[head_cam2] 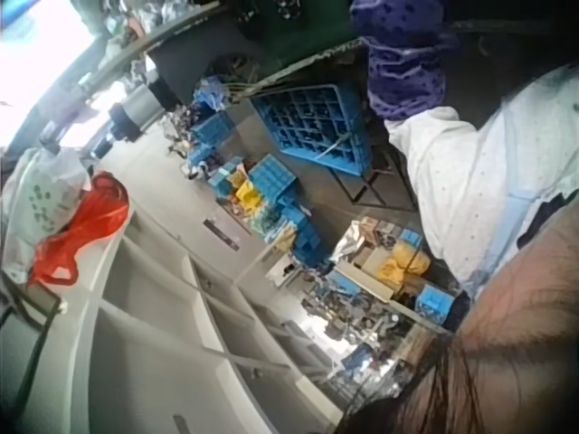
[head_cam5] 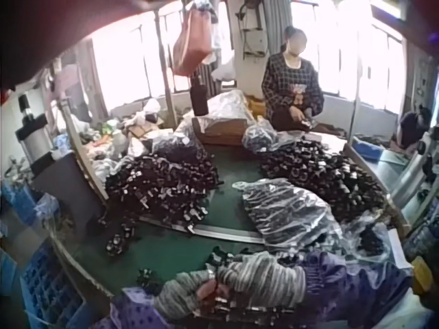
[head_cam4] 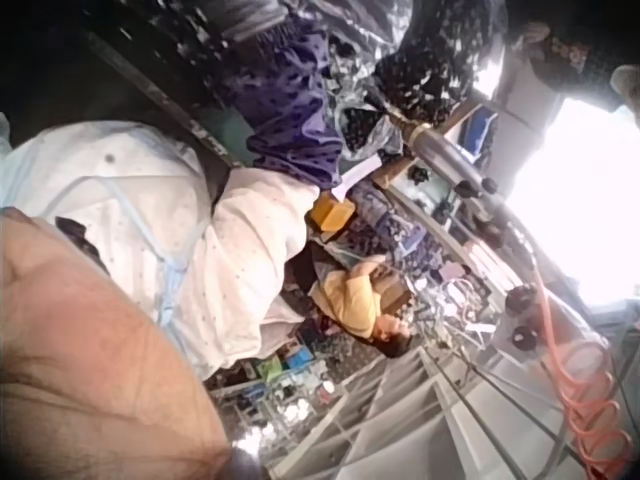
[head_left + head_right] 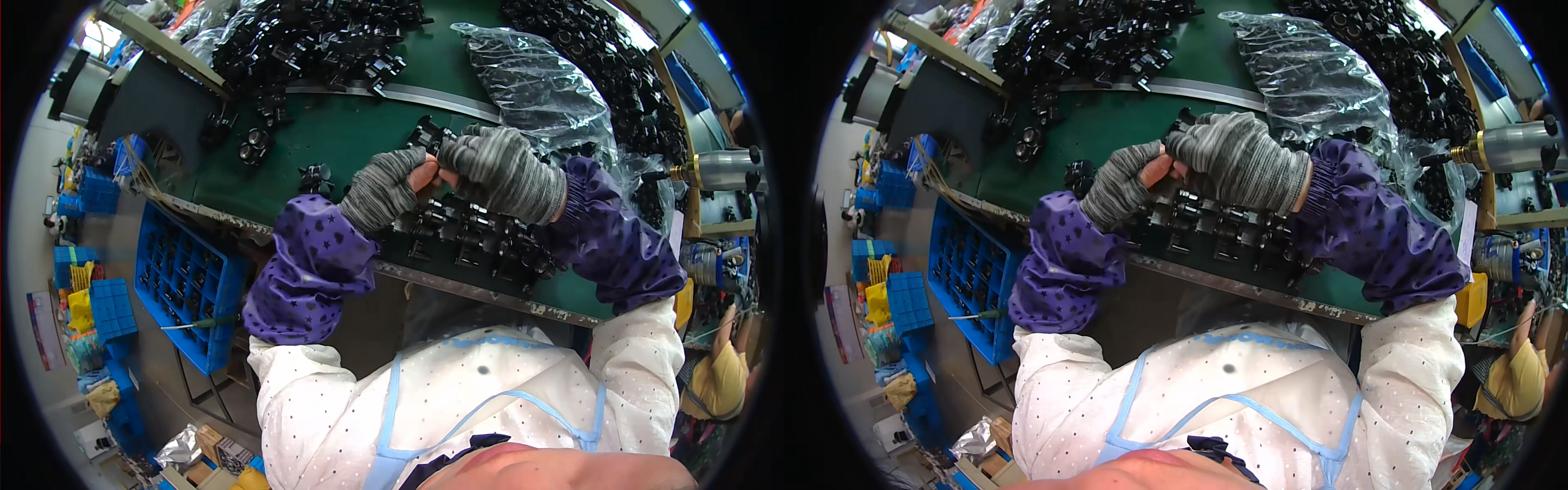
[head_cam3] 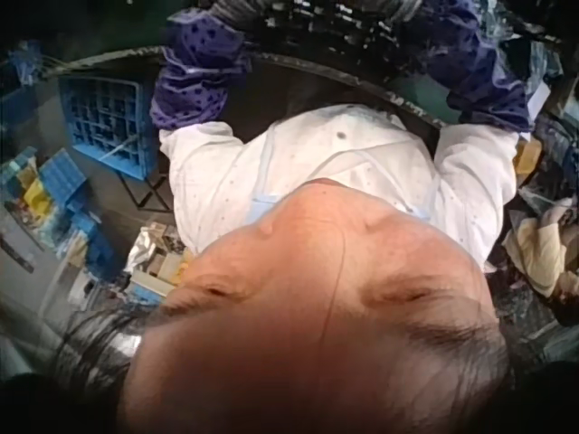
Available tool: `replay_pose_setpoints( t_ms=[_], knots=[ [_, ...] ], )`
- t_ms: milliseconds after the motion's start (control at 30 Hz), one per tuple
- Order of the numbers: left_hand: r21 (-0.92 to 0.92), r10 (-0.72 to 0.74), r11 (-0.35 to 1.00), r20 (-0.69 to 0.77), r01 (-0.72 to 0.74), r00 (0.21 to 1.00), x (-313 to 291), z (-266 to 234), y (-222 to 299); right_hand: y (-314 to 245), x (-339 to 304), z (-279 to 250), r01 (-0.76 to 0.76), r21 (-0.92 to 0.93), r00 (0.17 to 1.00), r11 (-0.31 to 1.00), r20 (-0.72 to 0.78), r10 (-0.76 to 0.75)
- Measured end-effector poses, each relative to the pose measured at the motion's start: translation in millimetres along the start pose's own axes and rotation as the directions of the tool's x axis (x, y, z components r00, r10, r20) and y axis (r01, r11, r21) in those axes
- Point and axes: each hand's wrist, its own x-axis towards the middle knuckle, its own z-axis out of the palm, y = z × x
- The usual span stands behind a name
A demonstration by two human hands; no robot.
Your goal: Assembling small plastic and electronic parts using an electric screwdriver on an assembly line.
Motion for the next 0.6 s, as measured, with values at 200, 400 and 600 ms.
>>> replay_pose_setpoints(
  t_ms=[200, 400, 600],
  knots=[
    [0.825, 0.345, 0.334, 0.344, -0.456, 0.873, 48, -4, -14, 24, -5, 7, -0.386, -0.021, 0.917, 0.922, 0.094, 0.387],
    [0.855, 0.193, 0.513, -0.204, 0.078, 0.960, 157, -55, -81, 40, -63, -22, -0.448, -0.009, 0.848, 0.894, -0.320, 0.422],
    [0.886, -0.174, 0.388, -0.200, 0.254, 0.964, 206, -90, -135, 24, -149, -53, -0.608, -0.284, 0.772, 0.741, -0.432, 0.467]
  ],
)
